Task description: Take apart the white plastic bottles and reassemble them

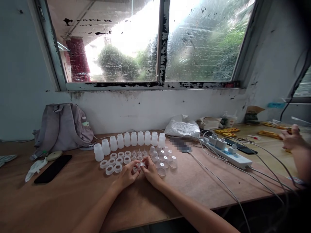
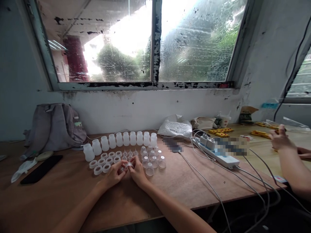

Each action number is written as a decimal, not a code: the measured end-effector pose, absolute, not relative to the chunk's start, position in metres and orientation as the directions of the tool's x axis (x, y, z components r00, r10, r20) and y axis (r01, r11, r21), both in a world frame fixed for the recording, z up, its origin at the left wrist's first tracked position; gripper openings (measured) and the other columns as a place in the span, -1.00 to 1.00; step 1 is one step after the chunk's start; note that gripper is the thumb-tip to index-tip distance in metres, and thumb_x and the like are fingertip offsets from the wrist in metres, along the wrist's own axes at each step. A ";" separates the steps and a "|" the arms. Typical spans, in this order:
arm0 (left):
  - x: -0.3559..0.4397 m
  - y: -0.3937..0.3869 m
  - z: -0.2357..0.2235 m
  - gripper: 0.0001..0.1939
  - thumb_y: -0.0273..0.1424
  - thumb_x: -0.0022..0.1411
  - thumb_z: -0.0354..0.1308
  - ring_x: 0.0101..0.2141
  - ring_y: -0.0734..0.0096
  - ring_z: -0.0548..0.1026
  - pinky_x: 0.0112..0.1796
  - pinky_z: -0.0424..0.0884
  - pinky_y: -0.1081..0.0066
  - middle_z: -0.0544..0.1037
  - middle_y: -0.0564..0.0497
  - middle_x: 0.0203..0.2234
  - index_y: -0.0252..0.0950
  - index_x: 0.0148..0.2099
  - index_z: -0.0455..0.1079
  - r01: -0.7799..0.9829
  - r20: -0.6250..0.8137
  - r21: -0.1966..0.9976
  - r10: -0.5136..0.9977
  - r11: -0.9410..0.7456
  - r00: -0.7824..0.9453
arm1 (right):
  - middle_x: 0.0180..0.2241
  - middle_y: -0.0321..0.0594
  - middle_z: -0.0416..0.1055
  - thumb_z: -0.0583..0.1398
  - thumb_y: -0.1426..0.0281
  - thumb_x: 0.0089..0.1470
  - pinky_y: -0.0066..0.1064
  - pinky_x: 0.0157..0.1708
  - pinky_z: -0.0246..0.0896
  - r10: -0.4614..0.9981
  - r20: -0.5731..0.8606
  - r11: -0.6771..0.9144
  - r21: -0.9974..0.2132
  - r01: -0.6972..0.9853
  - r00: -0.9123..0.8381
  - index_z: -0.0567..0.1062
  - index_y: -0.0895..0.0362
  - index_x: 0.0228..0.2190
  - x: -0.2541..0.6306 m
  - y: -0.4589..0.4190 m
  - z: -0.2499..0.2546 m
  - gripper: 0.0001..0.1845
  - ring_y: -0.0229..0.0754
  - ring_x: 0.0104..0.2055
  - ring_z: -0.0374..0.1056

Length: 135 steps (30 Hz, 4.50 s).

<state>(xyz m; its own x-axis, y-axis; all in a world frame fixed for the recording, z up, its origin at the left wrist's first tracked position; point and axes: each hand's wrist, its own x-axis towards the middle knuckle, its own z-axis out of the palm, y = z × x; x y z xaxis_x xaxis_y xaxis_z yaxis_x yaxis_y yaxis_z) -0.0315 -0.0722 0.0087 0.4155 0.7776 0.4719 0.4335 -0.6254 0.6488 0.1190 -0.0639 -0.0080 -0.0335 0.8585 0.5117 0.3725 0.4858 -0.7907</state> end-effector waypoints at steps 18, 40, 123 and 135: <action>-0.032 -0.065 -0.004 -0.72 -0.33 0.11 0.04 -0.79 0.74 0.28 -0.79 0.20 0.63 0.35 0.04 -0.35 -0.21 -0.09 0.27 0.335 0.353 0.802 0.844 -0.495 0.403 | -0.60 -0.45 0.09 0.04 0.55 -0.18 -0.51 -0.55 -0.03 0.859 0.511 0.491 -0.796 0.354 -0.040 0.22 0.11 -0.42 0.121 -0.063 -0.009 -0.82 -0.31 -0.56 0.09; -0.025 -0.074 0.006 -0.77 -0.42 0.08 0.02 -0.61 0.55 0.36 -0.50 0.30 0.52 0.50 0.06 -0.42 -0.22 -0.16 0.33 0.522 0.503 0.611 0.801 -0.595 0.324 | -0.57 -0.37 0.21 0.01 0.58 -0.23 -0.50 -0.53 0.04 0.860 0.507 0.487 -0.788 0.378 -0.051 0.23 0.11 -0.50 0.119 -0.059 -0.009 -0.83 -0.28 -0.52 0.15; -0.119 -0.022 0.010 -0.68 -0.38 0.06 0.06 -0.02 0.16 0.28 0.01 0.07 0.20 0.39 -0.10 -0.09 -0.23 -0.08 0.28 0.880 0.858 0.275 0.512 -0.387 -0.043 | -0.52 -0.28 0.31 -0.01 0.27 0.10 -0.46 -0.47 0.12 0.831 0.556 0.526 -0.769 0.365 -0.026 0.35 0.12 -0.36 0.120 -0.072 0.005 -0.78 -0.24 -0.49 0.25; -0.078 -0.044 0.011 -0.63 -0.50 0.14 -0.01 -0.04 0.22 0.29 0.03 0.00 0.14 0.40 -0.06 -0.09 -0.18 0.02 0.25 0.841 0.813 -0.059 0.463 -0.538 0.353 | -0.50 -0.28 0.33 -0.02 0.22 0.09 -0.47 -0.46 0.15 0.854 0.520 0.481 -0.812 0.330 0.033 0.36 0.12 -0.38 0.120 -0.069 0.004 -0.73 -0.25 -0.49 0.24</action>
<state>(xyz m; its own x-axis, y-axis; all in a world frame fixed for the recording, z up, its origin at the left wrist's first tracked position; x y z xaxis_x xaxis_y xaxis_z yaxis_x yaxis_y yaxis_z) -0.0777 -0.0440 0.0112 0.3529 0.4630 0.8131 0.8411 -0.5377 -0.0589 0.1200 -0.0693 0.0040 0.0334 0.8537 0.5197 0.3302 0.4814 -0.8120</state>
